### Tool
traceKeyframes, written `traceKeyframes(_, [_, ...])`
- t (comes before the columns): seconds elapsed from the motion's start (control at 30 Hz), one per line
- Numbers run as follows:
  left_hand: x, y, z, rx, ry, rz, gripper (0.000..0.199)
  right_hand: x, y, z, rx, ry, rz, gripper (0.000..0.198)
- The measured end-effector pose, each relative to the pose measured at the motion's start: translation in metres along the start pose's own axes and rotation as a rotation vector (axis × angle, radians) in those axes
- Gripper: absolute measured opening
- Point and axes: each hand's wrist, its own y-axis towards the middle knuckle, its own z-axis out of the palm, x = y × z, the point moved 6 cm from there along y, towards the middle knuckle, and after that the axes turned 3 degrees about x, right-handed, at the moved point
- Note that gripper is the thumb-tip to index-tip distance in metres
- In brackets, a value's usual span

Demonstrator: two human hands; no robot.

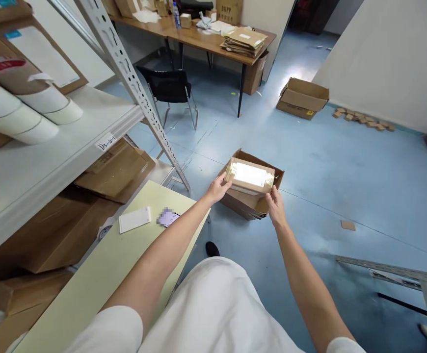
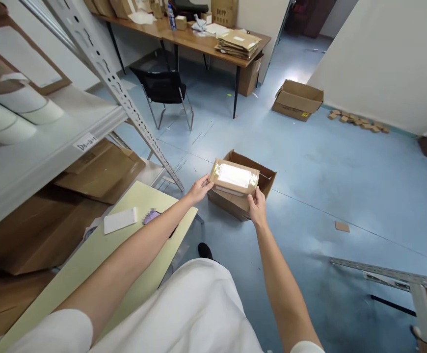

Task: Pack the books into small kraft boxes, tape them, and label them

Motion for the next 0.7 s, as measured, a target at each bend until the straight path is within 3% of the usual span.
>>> traceKeyframes(0.13, [0.003, -0.015, 0.0, 0.06, 0.1, 0.024, 0.065, -0.011, -0.019, 0.014, 0.049, 0.079, 0.043, 0.073])
traceKeyframes(0.27, [0.025, -0.074, -0.041, -0.018, 0.197, -0.009, 0.059, 0.001, -0.048, 0.049, 0.204, 0.17, 0.043, 0.069])
traceKeyframes(0.5, [0.075, -0.231, -0.14, -0.447, 0.1, -0.279, 0.055, 0.083, -0.072, 0.144, 0.613, 0.156, -0.17, 0.057])
traceKeyframes(0.6, [0.094, -0.311, -0.16, -0.637, 0.043, -0.42, 0.048, 0.122, -0.095, 0.195, 0.871, 0.127, -0.264, 0.048])
traceKeyframes(0.7, [0.102, -0.389, -0.158, -0.834, -0.007, -0.523, 0.045, 0.154, -0.139, 0.238, 1.141, 0.064, -0.364, 0.041])
